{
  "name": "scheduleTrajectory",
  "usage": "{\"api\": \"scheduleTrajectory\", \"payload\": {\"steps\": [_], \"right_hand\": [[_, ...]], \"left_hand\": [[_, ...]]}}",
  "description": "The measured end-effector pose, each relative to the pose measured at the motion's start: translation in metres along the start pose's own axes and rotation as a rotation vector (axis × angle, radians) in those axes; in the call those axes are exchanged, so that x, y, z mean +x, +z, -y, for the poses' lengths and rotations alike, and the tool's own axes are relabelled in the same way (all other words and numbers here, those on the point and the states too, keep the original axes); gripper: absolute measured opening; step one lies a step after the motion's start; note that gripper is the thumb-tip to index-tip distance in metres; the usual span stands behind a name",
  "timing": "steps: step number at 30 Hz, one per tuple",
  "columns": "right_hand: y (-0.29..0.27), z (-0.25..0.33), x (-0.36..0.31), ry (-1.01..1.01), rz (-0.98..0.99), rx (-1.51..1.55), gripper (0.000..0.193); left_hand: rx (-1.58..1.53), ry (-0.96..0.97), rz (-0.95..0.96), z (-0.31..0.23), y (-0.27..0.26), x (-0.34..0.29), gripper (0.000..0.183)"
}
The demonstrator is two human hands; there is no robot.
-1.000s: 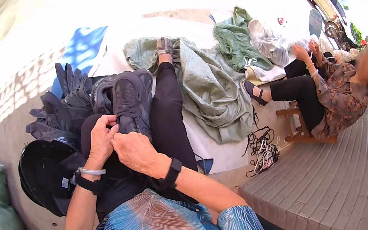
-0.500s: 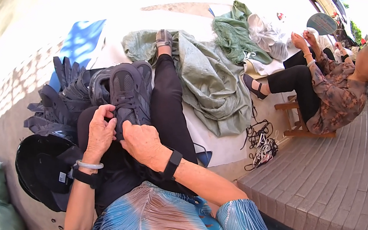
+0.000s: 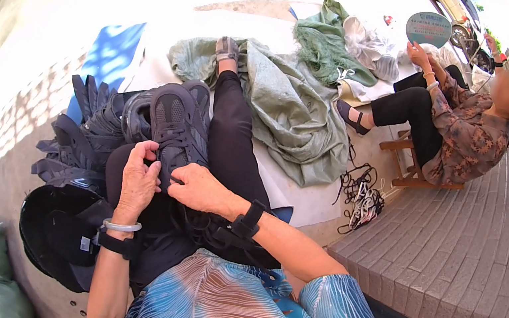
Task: Lacing and tying a pair of black athletic shoes while sitting in a courtyard.
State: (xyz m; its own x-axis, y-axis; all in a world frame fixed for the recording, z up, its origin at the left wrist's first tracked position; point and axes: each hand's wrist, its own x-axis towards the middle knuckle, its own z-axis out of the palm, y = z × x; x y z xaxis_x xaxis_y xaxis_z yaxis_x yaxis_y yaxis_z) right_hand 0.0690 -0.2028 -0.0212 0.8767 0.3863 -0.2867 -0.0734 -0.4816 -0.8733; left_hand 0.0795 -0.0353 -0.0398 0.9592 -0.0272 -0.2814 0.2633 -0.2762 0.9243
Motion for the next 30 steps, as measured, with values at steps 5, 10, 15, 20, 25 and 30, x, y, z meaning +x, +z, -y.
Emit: {"api": "scheduleTrajectory", "payload": {"steps": [5, 10, 15, 20, 25, 30], "right_hand": [[-0.052, 0.018, -0.007, 0.430, 0.210, 0.588, 0.016], [-0.066, 0.014, -0.022, 0.222, 0.248, 0.332, 0.019], [-0.038, 0.011, -0.028, -0.087, -0.012, 0.000, 0.028], [-0.052, 0.020, -0.037, 0.131, 0.151, 0.434, 0.024], [-0.064, 0.004, -0.041, 0.305, 0.208, 0.676, 0.021], [-0.050, 0.012, -0.034, -0.039, 0.106, 0.038, 0.029]], "left_hand": [[0.087, 0.019, 0.062, 0.000, -0.006, -0.003, 0.031], [0.231, 0.176, -0.009, 0.005, -0.001, -0.002, 0.038], [0.394, 0.347, -0.034, 0.000, -0.002, -0.009, 0.044], [0.359, 0.293, -0.034, -0.007, 0.001, -0.013, 0.042], [0.331, 0.367, -0.038, -0.012, 0.002, -0.008, 0.037], [0.521, 0.472, -0.124, -0.018, 0.004, 0.010, 0.014]]}}
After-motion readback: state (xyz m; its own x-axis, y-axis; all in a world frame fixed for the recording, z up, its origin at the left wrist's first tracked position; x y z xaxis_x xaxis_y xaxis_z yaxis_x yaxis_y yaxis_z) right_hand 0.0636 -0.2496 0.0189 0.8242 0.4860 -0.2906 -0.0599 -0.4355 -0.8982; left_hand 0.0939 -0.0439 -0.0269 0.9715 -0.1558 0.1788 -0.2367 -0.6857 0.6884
